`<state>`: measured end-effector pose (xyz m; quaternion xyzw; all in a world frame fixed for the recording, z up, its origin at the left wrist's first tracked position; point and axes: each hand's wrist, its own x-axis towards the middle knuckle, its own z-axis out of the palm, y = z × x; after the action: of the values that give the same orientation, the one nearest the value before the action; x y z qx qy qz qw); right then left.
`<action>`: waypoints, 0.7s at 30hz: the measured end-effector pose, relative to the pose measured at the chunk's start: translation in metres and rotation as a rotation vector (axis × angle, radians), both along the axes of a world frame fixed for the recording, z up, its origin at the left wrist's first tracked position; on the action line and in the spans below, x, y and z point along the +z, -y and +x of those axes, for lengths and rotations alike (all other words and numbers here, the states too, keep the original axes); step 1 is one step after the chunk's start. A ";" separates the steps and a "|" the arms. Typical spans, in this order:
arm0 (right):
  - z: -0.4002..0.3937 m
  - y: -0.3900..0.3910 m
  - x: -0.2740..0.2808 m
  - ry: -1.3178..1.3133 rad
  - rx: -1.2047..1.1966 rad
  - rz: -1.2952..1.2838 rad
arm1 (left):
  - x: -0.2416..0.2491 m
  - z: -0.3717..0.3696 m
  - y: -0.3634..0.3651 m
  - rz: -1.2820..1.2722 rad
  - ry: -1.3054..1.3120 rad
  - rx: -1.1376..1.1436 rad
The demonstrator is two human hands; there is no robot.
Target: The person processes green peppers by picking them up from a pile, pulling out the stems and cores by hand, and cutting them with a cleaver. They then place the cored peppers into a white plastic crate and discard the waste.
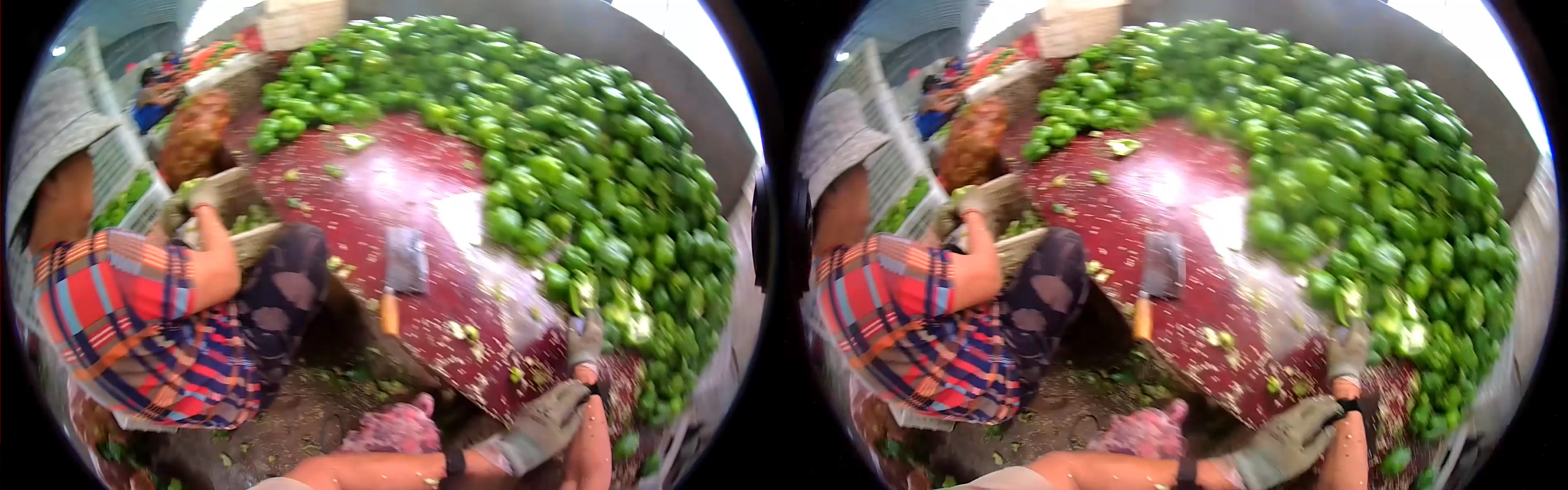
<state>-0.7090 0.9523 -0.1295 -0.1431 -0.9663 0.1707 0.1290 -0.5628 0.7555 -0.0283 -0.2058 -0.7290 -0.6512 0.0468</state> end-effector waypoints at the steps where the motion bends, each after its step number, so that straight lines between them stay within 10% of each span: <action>1: -0.016 0.006 -0.013 -0.042 -0.017 0.066 | -0.009 -0.006 -0.006 0.001 0.063 0.008; 5: -0.036 0.004 -0.022 0.041 -0.090 0.341 | -0.035 -0.024 -0.031 -0.019 0.137 0.039; 12: 0.059 -0.038 0.043 -0.112 0.514 -0.088 | -0.021 -0.059 -0.026 -0.398 0.181 -0.003; 15: 0.131 -0.011 0.127 0.262 0.577 -0.405 | -0.030 -0.054 -0.041 -0.389 0.160 -0.016; 18: 0.192 -0.016 0.157 0.293 0.514 -0.273 | -0.009 -0.061 -0.023 -0.233 0.305 -0.821; 21: 0.229 -0.017 0.155 0.184 0.410 -0.120 | -0.037 -0.030 -0.064 0.060 0.522 -0.762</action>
<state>-0.4804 0.9696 0.0258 0.0341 -0.9709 0.2369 -0.0057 -0.5930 0.8200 -0.0652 -0.2869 -0.5695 -0.6728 -0.3751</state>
